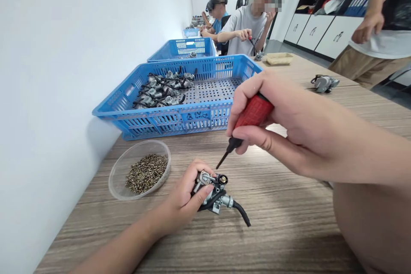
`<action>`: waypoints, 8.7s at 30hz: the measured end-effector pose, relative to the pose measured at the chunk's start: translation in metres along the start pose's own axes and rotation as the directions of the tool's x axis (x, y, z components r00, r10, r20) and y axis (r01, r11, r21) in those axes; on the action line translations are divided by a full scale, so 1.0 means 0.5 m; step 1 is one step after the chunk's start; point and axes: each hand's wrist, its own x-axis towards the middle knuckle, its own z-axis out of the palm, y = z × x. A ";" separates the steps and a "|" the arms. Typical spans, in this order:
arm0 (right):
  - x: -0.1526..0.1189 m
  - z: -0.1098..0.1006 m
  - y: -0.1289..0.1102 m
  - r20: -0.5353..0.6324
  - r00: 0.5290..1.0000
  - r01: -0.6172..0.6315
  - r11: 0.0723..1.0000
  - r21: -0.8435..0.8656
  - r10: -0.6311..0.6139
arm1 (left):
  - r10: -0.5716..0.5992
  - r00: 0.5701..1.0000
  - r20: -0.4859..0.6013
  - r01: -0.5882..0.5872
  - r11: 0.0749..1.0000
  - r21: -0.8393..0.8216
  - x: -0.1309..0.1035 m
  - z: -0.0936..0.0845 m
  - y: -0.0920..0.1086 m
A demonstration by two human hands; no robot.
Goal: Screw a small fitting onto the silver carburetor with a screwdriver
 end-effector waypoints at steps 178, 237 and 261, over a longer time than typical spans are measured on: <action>-0.002 0.030 -0.070 0.162 0.983 0.109 0.986 -0.128 -0.088 | 0.000 0.989 -0.151 0.017 0.993 0.116 0.019 0.034 0.019; 0.004 0.040 -0.051 -0.003 0.999 0.040 0.965 -0.259 -0.042 | 0.062 0.998 -0.033 -0.056 0.986 0.159 0.018 0.010 0.029; 0.001 0.035 -0.023 0.010 0.998 0.058 0.998 -0.023 -0.058 | 0.045 0.999 0.009 -0.046 0.989 0.138 0.019 0.001 0.026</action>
